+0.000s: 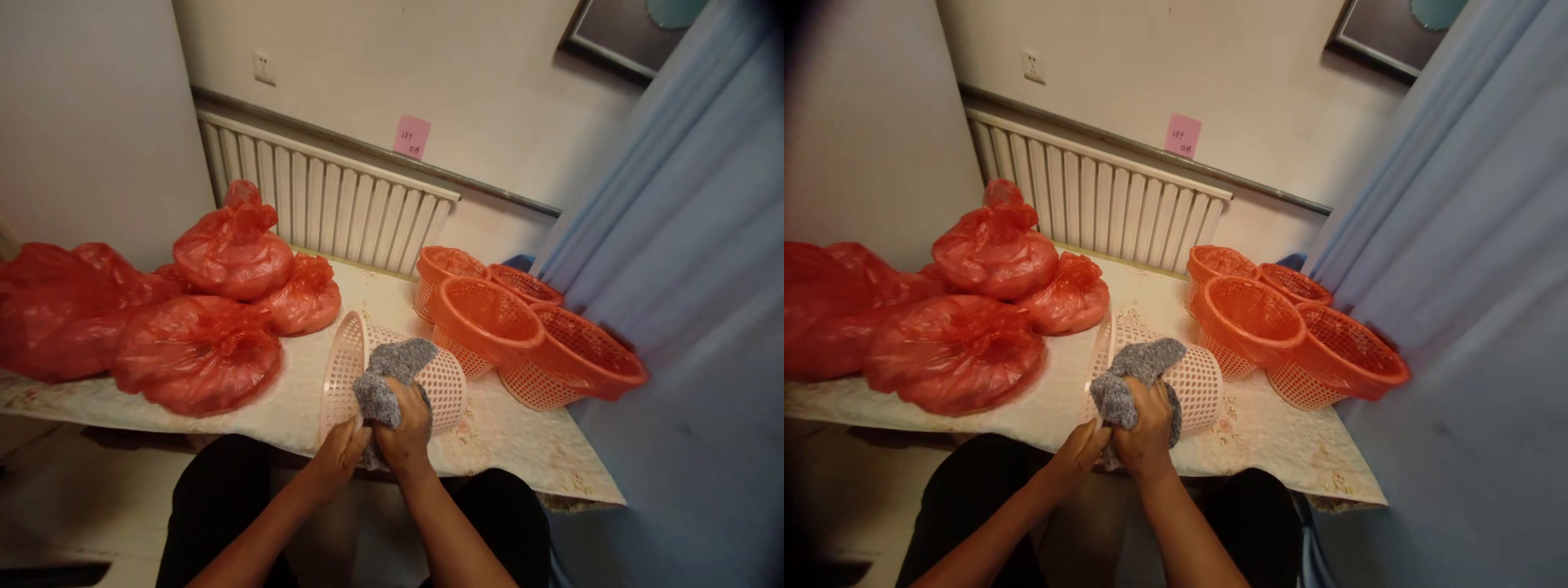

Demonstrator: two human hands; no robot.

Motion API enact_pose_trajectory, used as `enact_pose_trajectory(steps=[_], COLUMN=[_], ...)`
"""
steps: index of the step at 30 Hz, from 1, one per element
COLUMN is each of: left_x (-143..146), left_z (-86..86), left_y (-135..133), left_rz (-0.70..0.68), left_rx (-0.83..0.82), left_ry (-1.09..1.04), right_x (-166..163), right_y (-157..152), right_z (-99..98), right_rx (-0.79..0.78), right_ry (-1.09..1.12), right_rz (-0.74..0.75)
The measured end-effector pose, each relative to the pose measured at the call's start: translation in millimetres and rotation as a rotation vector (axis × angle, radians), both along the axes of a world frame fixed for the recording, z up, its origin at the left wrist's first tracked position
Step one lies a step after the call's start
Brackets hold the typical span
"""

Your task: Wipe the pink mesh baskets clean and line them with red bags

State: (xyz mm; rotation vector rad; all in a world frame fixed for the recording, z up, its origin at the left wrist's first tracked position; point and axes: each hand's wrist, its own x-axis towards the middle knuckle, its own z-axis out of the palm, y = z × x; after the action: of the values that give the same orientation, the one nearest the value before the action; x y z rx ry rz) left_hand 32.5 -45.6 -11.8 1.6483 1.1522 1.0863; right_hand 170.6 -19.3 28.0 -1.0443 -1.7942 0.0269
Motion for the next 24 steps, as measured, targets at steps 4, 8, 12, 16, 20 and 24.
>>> enact_pose_trajectory(steps=[4,8,12,16,20,24], left_x=[-0.2,3.3,5.9,7.2,7.8,7.1], left_z=[-8.6,-8.3,-10.4,-16.0,-20.4,-16.0], left_y=[-0.3,-2.4,-8.7,-12.4,-11.5,-10.2], left_rz=[-0.029,-0.030,-0.015,-0.017,-0.016,-0.021], left_rx=[0.043,0.104,0.099,0.098,0.114,0.123], left_ry=[-0.044,-0.058,-0.047,-0.037,-0.042,-0.037], right_x=[-5.7,8.0,46.0,95.6,124.5,109.6], right_y=[22.1,41.3,59.8,72.7,66.7,40.8], right_z=[20.7,23.8,11.3,-8.9,-27.9,-51.5], right_rx=[-0.074,-0.144,-0.202,-0.292,-0.340,-0.302], right_ry=[0.006,0.028,0.063,0.143,0.283,0.389], right_rz=[-0.011,-0.076,-0.245,-0.477,-0.671,-0.755])
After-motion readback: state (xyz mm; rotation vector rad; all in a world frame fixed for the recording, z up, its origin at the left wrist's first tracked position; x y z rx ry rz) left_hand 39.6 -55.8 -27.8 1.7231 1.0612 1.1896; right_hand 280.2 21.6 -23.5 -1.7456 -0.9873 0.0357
